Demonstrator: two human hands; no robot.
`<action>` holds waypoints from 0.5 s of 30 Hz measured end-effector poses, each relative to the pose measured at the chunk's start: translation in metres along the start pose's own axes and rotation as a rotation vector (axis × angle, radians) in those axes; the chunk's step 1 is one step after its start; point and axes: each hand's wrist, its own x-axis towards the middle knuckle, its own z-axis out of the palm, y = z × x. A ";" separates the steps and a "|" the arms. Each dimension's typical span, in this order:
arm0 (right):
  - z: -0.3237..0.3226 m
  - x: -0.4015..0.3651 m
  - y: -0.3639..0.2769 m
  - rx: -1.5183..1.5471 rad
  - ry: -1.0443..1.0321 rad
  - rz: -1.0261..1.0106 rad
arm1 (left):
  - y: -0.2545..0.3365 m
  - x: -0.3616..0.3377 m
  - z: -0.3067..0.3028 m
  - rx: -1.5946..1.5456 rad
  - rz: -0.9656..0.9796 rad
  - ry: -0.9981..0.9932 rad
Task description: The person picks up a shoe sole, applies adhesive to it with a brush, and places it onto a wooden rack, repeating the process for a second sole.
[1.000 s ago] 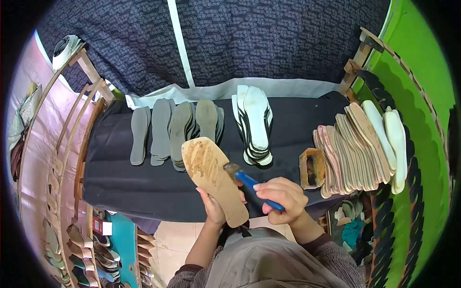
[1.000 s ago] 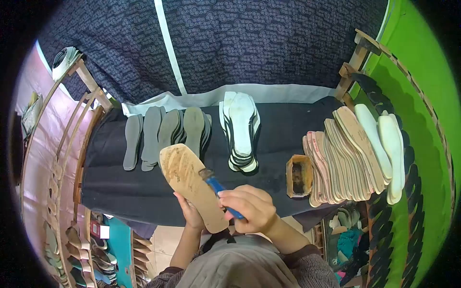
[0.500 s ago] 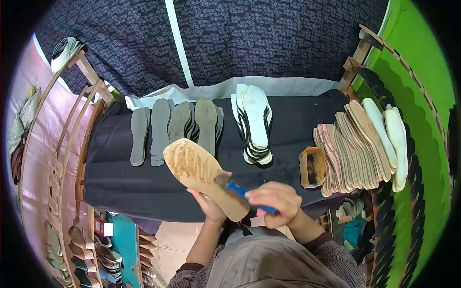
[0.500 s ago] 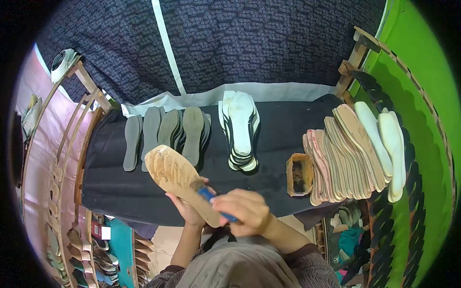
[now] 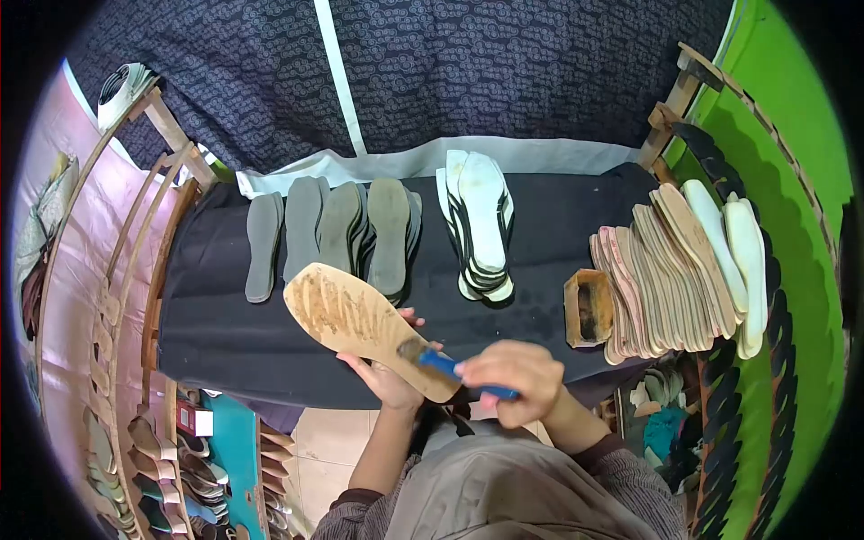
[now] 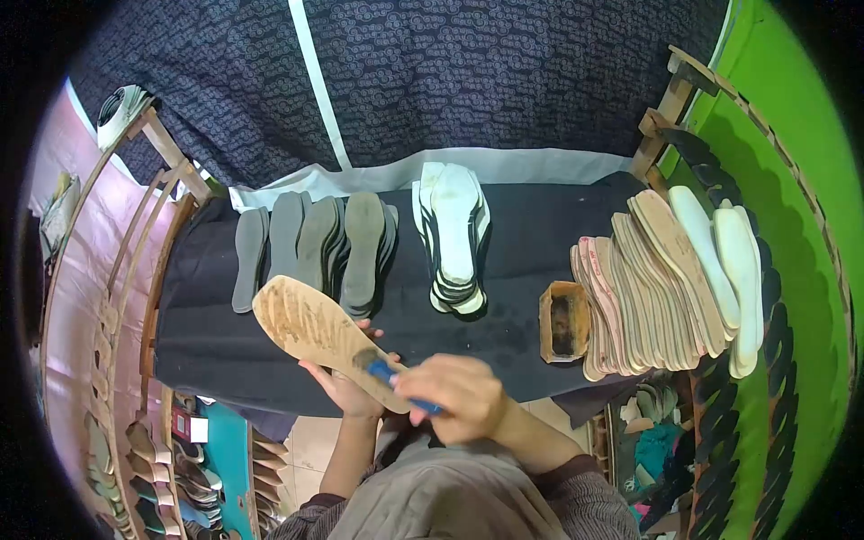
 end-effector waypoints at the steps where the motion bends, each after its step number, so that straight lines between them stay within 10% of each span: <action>1: -0.001 0.002 -0.001 -0.062 0.017 0.030 | -0.001 0.001 -0.003 -0.012 0.017 0.007; 4: -0.003 -0.002 -0.014 -0.041 -0.227 -0.033 | 0.002 0.002 0.000 -0.024 0.044 -0.020; 15: -0.009 -0.009 -0.005 -0.001 -0.101 0.002 | 0.006 0.002 0.005 -0.058 0.071 0.033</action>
